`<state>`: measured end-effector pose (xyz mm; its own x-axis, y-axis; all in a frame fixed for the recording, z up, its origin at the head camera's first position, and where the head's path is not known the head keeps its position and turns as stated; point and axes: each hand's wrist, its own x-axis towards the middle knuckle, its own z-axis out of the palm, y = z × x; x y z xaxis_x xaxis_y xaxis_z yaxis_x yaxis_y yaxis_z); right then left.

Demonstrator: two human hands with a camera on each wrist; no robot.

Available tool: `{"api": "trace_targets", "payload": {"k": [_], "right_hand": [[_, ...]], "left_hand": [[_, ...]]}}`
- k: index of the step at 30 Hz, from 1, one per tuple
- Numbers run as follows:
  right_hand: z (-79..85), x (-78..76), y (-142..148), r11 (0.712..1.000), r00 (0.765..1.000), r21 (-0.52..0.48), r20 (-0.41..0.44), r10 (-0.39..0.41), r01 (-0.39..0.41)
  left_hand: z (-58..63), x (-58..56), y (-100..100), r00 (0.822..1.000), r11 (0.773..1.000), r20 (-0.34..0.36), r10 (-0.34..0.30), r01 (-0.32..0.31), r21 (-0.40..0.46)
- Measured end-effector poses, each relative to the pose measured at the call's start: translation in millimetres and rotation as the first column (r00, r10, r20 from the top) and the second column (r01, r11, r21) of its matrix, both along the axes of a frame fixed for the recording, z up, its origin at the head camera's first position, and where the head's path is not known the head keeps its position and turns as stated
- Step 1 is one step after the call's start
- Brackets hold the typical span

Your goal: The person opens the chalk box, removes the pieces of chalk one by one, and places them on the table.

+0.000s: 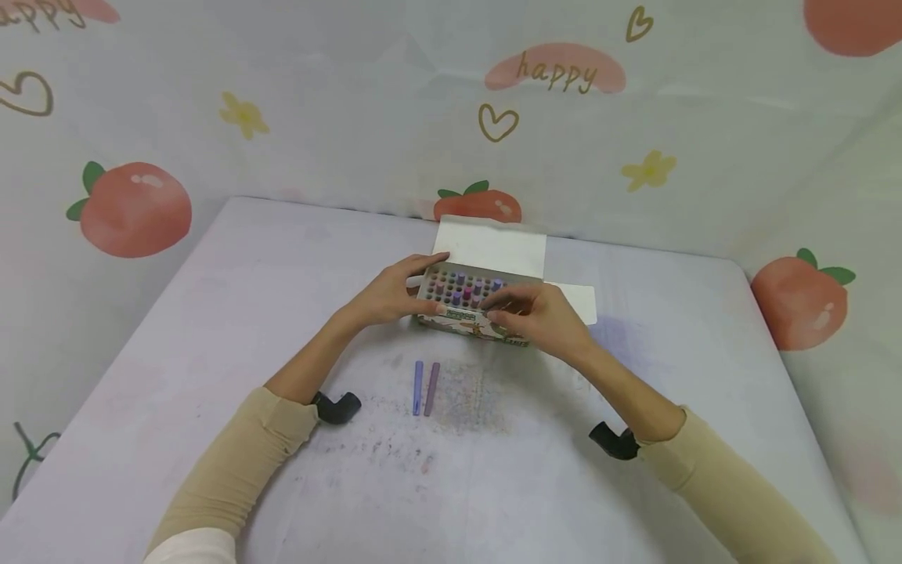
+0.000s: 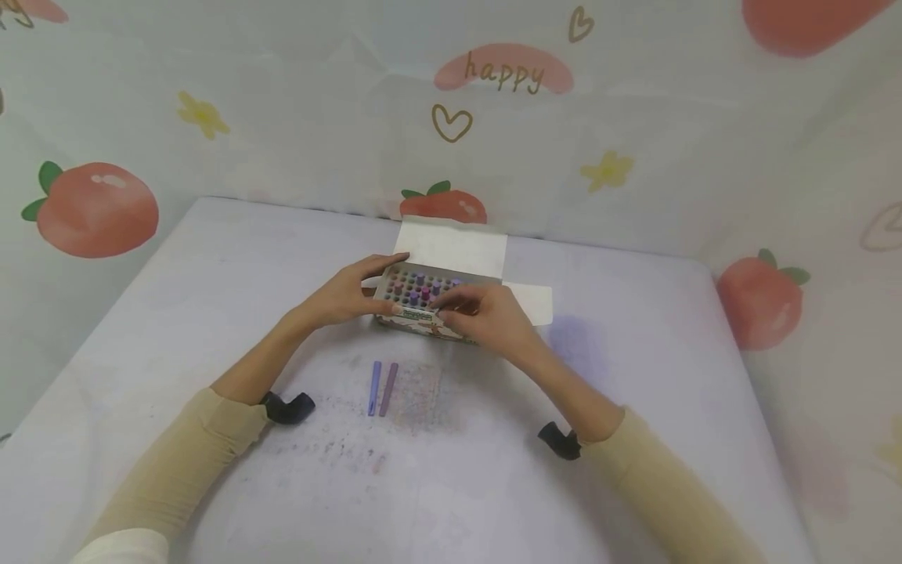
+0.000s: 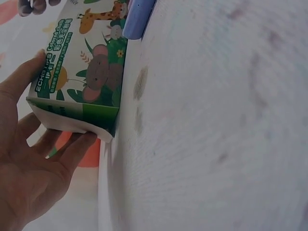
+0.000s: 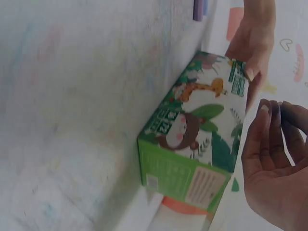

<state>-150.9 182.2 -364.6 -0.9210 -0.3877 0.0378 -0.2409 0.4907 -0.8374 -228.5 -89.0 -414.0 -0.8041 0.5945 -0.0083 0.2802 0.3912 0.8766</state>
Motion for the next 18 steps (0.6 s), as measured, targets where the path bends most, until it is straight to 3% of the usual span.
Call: {"api": "trace_targets", "payload": {"k": [9,18], "right_hand": [[7.6,-13.5,14,0.996,0.996,0.069,-0.070,-0.060,0.064],[2.9,-21.5,21,0.988,0.996,0.123,-0.032,-0.086,0.089]], "left_hand": [[2.1,1.1,-1,1.000,1.000,-0.002,-0.004,0.004,-0.012],[0.1,-0.3,0,1.000,1.000,0.015,0.006,-0.006,-0.005]]}}
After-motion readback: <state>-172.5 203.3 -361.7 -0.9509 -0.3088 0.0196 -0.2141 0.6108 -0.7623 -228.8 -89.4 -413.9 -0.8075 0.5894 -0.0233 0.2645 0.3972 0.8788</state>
